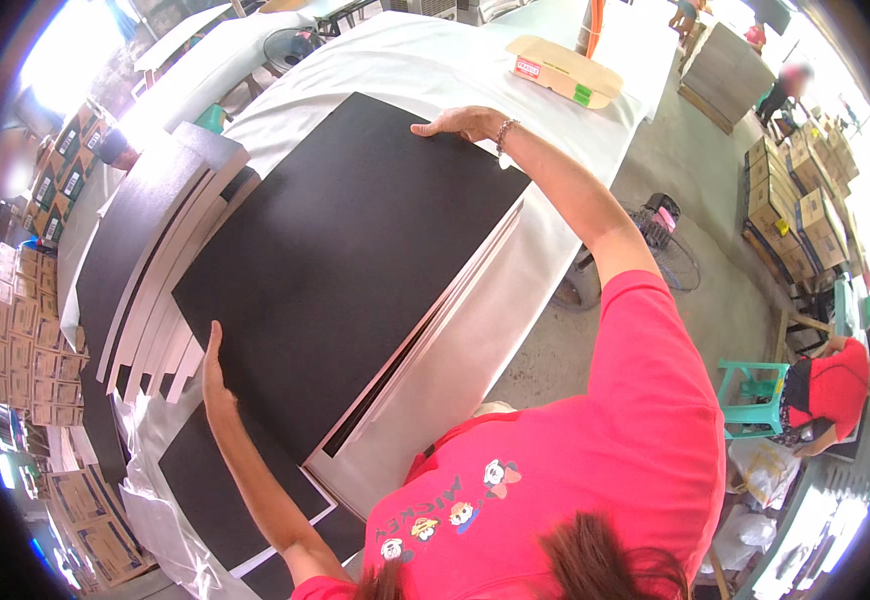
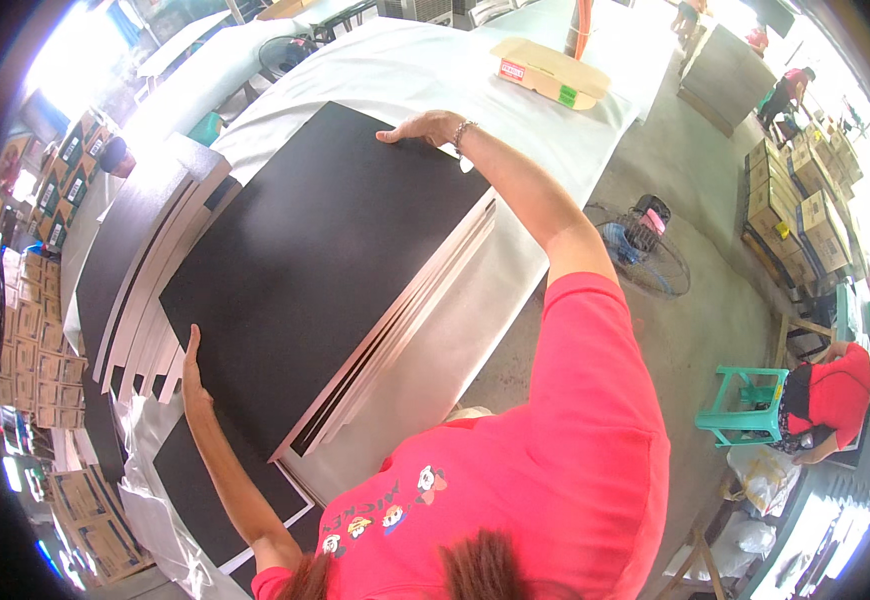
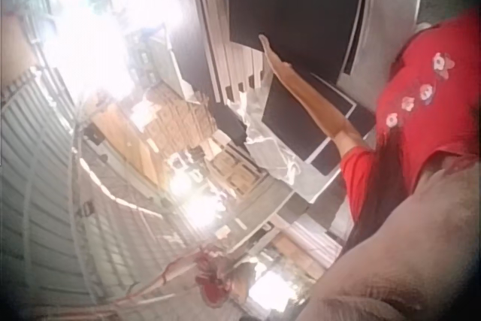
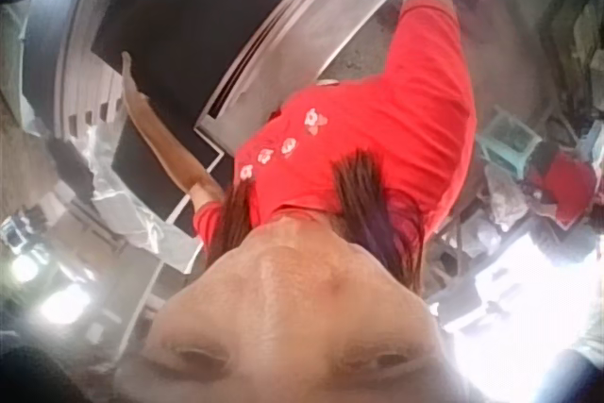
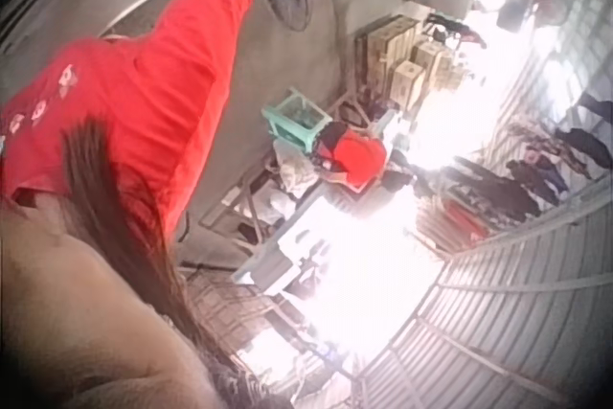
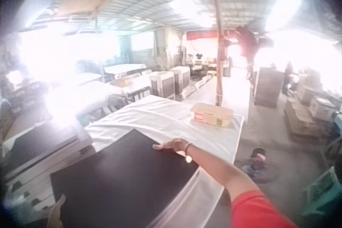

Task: The person repeatedly picks up stacks of black rectangular panels from a table, carries them to a nearby pile, and places them down. The person then returns to the table to repeat the process with another stack.

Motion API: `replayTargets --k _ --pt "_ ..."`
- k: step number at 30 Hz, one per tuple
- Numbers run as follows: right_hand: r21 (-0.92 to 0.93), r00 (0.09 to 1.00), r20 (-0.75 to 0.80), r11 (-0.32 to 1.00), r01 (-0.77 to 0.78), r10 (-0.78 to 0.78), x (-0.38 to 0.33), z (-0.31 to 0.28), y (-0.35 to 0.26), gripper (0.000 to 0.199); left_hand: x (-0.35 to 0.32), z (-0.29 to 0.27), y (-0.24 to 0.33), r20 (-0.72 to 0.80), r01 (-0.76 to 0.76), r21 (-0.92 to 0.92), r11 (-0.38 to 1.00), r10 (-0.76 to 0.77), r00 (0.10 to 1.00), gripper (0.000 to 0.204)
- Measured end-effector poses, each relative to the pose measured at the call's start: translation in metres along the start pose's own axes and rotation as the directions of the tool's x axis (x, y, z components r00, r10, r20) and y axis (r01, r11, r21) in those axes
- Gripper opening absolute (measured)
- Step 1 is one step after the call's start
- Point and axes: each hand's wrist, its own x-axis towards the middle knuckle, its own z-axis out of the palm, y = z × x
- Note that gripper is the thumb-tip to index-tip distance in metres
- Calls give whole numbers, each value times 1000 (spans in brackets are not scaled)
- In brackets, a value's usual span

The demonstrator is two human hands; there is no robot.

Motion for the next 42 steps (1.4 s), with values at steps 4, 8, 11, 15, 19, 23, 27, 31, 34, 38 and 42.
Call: replayTargets --k 4,8,11,15,19,23,27,31,34,38,42 --pt "15 966 -258 1000 26 -21 10 -1 20 109 4 -1 6 -2 -25 -16 1000 25 1000 51" --pt "67 954 -292 993 94 -71 17 15 17 108 -19 3 -1 -10 -44 -34 998 44 999 52" --pt "56 976 -215 997 59 -46 21 7 12 80 -11 -11 -11 53 -68 -63 996 71 996 59" --pt "208 984 -172 978 -9 46 33 -10 20 47 -8 1 -12 -42 -76 -45 996 74 996 67" --pt "-346 951 8 892 291 -308 14 -66 47 47 -7 12 -8 37 -65 -79 995 68 997 59" --pt "-246 961 -273 963 -114 44 23 17 -8 34 -25 -27 -23 -125 -40 -6 999 39 991 79" --pt "-946 657 -297 121 -300 -693 3 -57 -1 51 -6 -84 -32 164 -52 -106 993 69 984 67" --pt "-631 606 -389 680 374 -694 -96 145 -119 51 -65 -207 -60 -156 -104 -110 988 86 984 58" --pt "-424 553 -248 602 676 -795 -176 296 -136 46 -83 -322 -90 -443 -81 -29 996 60 895 55" --pt "78 608 416 693 717 -676 -173 474 -110 43 -104 -447 -129 -770 27 273 962 201 606 48" --pt "5 952 88 956 295 -294 -66 584 -31 65 -90 -557 -152 -706 148 603 784 437 557 50"
